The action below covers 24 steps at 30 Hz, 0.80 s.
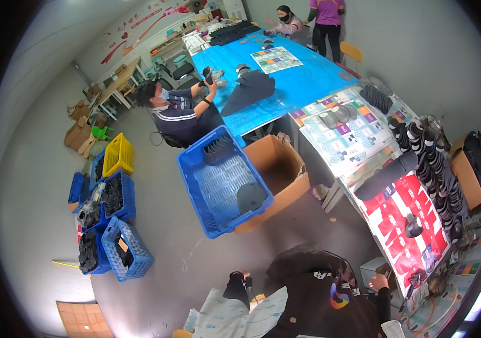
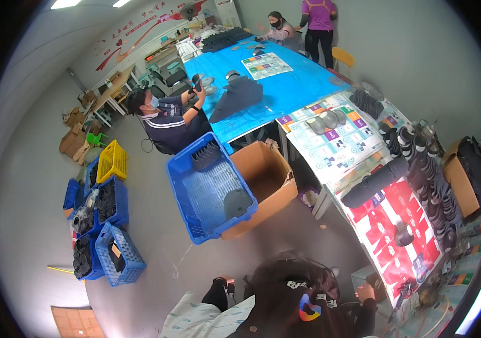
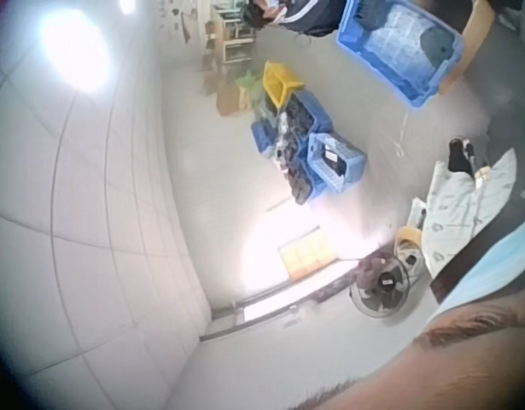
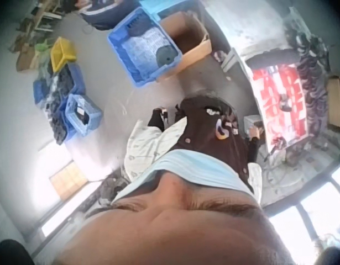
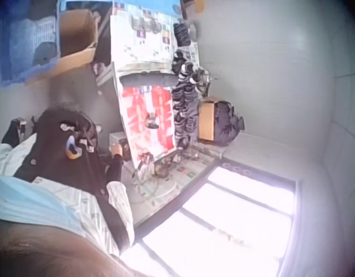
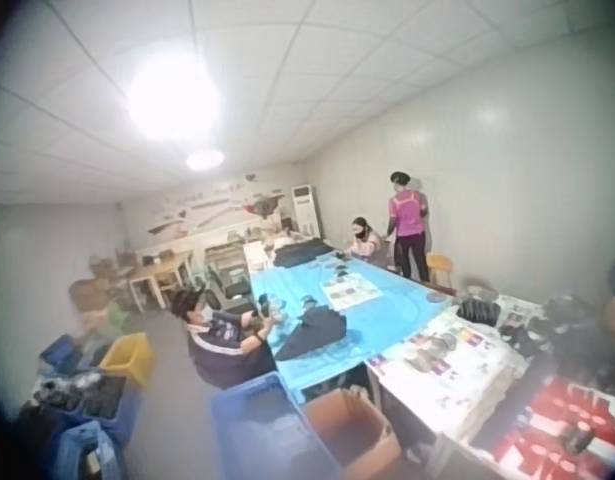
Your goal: Organizing and preparing shoe components for assembly in a manufacturing facility.
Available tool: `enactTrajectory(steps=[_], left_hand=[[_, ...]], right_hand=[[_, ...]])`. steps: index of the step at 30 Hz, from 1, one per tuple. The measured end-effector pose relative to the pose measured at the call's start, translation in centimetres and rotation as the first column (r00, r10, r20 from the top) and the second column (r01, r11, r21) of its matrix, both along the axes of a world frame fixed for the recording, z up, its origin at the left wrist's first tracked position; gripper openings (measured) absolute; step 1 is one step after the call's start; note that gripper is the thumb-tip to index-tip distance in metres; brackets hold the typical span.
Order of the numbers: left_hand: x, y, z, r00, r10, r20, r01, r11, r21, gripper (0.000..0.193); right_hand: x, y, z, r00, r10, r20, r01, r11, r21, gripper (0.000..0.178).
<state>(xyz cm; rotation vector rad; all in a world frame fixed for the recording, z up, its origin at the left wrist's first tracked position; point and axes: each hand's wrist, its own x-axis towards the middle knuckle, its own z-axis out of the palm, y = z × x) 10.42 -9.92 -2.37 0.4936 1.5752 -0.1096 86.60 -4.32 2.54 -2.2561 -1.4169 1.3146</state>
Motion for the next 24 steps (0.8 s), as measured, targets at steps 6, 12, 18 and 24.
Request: enactTrajectory(steps=[6, 12, 18, 24], left_hand=[[-0.8, 0.4, 0.8, 0.903, 0.423, 0.074, -0.426, 0.904, 0.039, 0.036], [-1.5, 9.0, 1.2, 0.917, 0.396, 0.053, -0.392, 0.868, 0.305, 0.031], [-1.4, 13.2, 2.2, 0.909, 0.397, 0.132, -0.418, 0.862, 0.288, 0.032], [-0.7, 10.2, 1.6, 0.948, 0.309, 0.078, -0.319, 0.916, 0.242, 0.029]], right_hand=[[-3.8, -0.7, -2.0, 1.0, 0.023, -0.021, -0.026, 0.983, -0.179, 0.026], [-6.8, 3.5, -0.4, 1.0, 0.022, -0.013, -0.023, 0.999, -0.025, 0.026], [-8.7, 2.6, 0.8, 0.945, -0.207, -0.252, 0.177, 0.975, -0.137, 0.014], [-6.6, -4.0, -2.6, 0.962, -0.097, -0.255, 0.002, 0.937, -0.349, 0.025]])
